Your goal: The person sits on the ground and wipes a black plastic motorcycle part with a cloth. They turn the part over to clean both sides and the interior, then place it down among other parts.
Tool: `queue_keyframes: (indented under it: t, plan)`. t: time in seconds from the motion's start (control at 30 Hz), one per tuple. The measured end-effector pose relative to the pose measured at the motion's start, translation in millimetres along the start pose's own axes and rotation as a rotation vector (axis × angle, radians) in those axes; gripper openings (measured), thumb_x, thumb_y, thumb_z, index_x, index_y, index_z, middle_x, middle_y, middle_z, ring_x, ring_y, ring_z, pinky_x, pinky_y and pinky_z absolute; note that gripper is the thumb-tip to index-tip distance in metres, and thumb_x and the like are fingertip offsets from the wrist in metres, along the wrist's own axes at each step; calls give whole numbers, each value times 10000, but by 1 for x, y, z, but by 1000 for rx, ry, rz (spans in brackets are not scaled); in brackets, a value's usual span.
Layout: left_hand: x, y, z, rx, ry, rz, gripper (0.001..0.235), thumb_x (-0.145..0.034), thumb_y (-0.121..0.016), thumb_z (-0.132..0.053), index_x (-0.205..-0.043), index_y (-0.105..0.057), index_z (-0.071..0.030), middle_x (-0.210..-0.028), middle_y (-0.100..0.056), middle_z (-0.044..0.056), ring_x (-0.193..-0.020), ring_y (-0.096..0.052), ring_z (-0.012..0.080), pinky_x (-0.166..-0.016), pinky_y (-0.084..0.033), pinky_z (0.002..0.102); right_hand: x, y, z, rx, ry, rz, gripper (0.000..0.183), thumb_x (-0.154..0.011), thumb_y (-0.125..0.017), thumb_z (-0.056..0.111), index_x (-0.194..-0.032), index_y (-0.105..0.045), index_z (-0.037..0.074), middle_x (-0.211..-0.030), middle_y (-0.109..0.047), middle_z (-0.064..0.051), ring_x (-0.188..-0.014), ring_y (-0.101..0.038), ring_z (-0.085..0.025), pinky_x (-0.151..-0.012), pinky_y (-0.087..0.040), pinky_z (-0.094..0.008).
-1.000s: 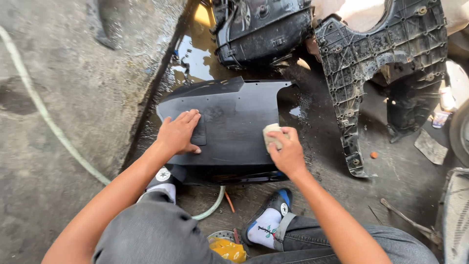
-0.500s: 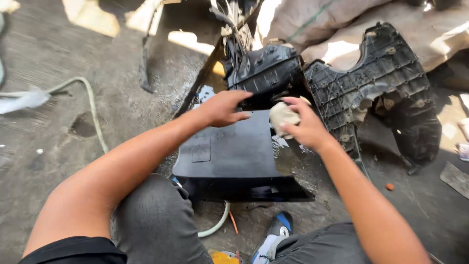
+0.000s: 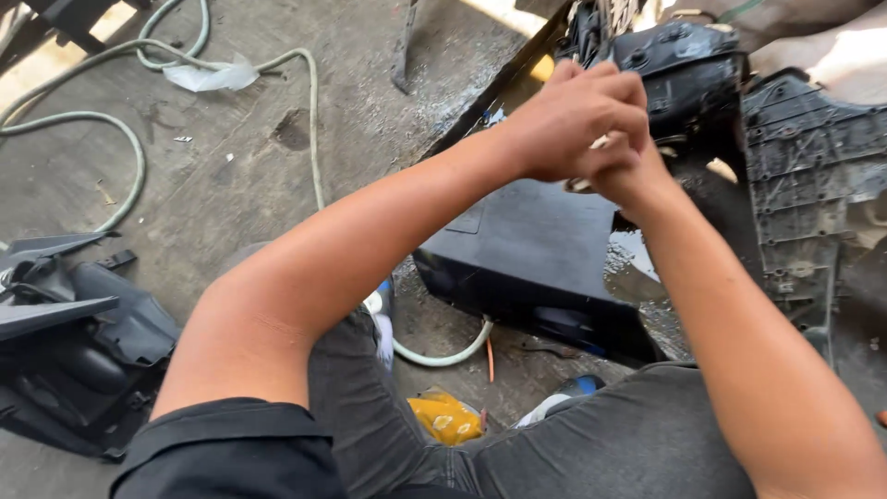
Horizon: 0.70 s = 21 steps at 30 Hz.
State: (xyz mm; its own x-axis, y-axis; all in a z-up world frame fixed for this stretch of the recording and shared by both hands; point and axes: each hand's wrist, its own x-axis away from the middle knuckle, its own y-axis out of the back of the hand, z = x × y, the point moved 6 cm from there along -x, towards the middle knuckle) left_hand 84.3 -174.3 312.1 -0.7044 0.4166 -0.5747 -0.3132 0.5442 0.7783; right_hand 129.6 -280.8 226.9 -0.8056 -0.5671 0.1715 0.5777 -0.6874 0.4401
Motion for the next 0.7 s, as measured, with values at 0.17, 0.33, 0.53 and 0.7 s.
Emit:
queue_keyframes:
  t: [0.17, 0.33, 0.53, 0.7]
  plan:
    - [98, 18, 89, -272, 498, -184, 266, -764, -662, -90, -992, -723, -213, -1020, -678, -28, -972, -628, 216, -844, -462, 389, -5, 14, -30, 308, 44, -5, 540, -782, -627, 67, -1319, -648, 15, -1122, -670, -184, -894, -660, -296, -758, -541, -374]
    - [312, -100, 222, 104, 1353, -225, 284, -820, -656, -266, -1021, -679, -67, -929, -741, 133, -875, -701, 345, -775, -545, 459, 0, -25, -103, 762, -52, 149, 589, -810, -711, 76, -1389, -606, 67, -1325, -592, -228, -1155, -627, -383, -994, -524, -513]
    - [410, -217, 250, 485, 1653, 174, 689, -829, -714, -275, -1444, -548, -11, -1349, -618, 320, -1299, -581, 469, -1041, -493, 601, -28, -112, -158, 765, 50, 102, 603, -832, -692, 266, -1417, -546, 238, -1312, -583, -139, -1221, -630, -376, -1034, -515, -485]
    - [447, -273, 261, 552, 1842, -7, 421, -906, -597, -286, -1310, -695, -217, -1199, -724, 171, -1214, -667, 366, -991, -554, 500, -90, -182, -143, 632, 142, 60, 574, -855, -695, 249, -1410, -550, 212, -1307, -563, -142, -1261, -587, -373, -1081, -458, -496]
